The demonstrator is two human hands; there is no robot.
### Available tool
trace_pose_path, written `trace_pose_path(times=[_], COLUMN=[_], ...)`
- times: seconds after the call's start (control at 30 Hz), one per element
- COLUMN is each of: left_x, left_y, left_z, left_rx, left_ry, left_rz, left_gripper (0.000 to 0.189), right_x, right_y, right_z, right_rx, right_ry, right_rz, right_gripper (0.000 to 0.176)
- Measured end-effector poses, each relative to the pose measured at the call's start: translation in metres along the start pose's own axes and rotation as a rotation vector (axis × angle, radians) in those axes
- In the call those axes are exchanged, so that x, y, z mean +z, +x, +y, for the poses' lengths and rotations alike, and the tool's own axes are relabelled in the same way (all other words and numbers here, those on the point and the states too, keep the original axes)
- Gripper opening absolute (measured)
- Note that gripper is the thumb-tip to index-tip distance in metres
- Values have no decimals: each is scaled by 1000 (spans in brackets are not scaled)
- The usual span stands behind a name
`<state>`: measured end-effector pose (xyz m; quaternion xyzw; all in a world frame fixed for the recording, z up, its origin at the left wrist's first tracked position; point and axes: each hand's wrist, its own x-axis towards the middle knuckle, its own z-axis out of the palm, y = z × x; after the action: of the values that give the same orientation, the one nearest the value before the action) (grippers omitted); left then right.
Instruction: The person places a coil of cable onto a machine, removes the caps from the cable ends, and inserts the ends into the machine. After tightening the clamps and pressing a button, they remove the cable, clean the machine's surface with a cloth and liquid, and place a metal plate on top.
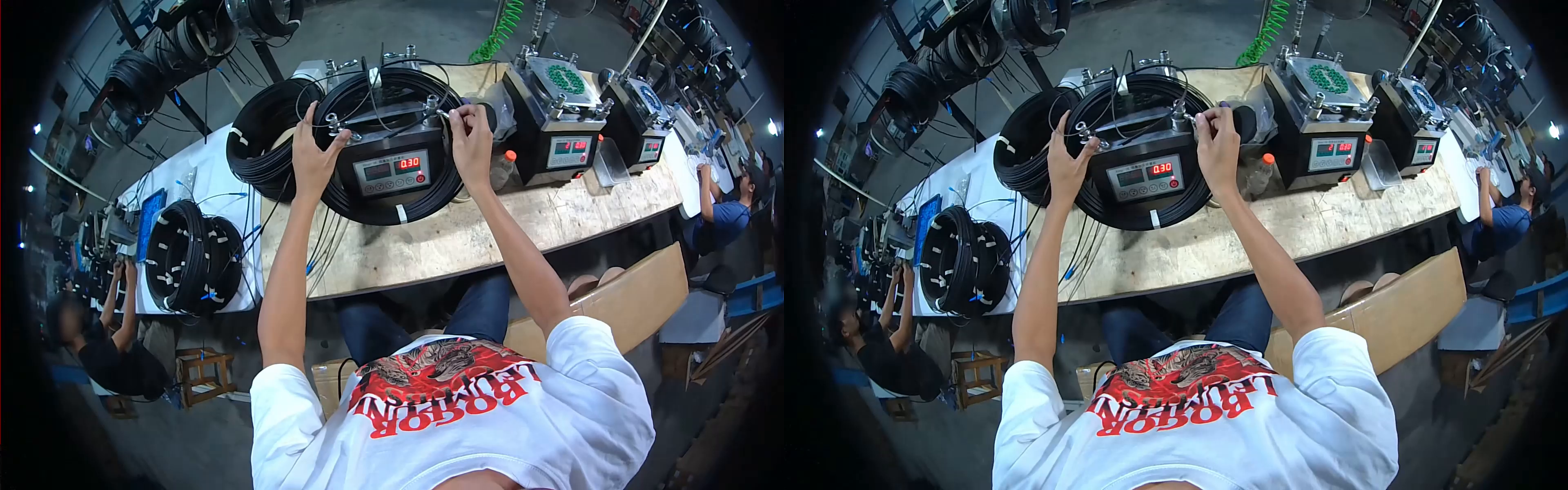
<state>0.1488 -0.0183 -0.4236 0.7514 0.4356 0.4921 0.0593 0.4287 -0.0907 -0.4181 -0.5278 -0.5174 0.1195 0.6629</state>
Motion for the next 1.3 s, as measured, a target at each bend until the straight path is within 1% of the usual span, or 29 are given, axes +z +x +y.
trace_pose_path(times=[0.13,0.23,0.33,0.43,0.47,0.57,0.7,0.73,0.83,0.93,1.03,1.07,1.13,1.2,1.23,1.3], left_x=[1,0,2,2,2,3,2,2,1,2,2,2,1,2,2,2], left_y=[-1,-2,-1,-1,-1,-1,-1,-1,-2,-2,-3,-2,-3,-2,-2,-1], left_z=[1,1,-2,-1,-1,-4,0,1,1,2,1,0,2,3,3,2], left_rx=[8,-23,-38,-56,-57,-34,-54,-52,-57,-71,-59,-51,-63,-71,-62,-40], left_ry=[17,-23,-17,-25,-43,-39,-41,-50,-58,-68,-57,-50,-44,-51,-57,-64], left_rz=[18,15,14,15,15,33,20,26,24,21,29,37,42,44,47,62], left_gripper=[85,85,86,86,87,87,87,87,86,86,85,85,86,86,86,87], right_x=[6,10,12,0,-3,-8,-4,-3,-3,6,13,12,15,24,29,39], right_y=[-4,-8,-11,-9,-7,-3,-2,-3,-1,-2,-2,-1,-1,-3,-5,-8], right_z=[0,5,14,7,2,14,19,18,5,-13,-10,-8,1,2,-3,-12], right_rx=[77,32,-55,-65,63,112,11,12,-128,-26,-63,-84,-226,-245,-232,-284], right_ry=[33,42,94,-32,39,-18,124,139,-229,-317,-436,-457,-474,-428,-407,-363], right_rz=[48,92,167,123,32,-55,-56,-45,56,-62,5,4,-40,-93,-121,-100], right_gripper=[17,15,14,13,15,19,24,32,39,42,44,41,40,37,42,46])
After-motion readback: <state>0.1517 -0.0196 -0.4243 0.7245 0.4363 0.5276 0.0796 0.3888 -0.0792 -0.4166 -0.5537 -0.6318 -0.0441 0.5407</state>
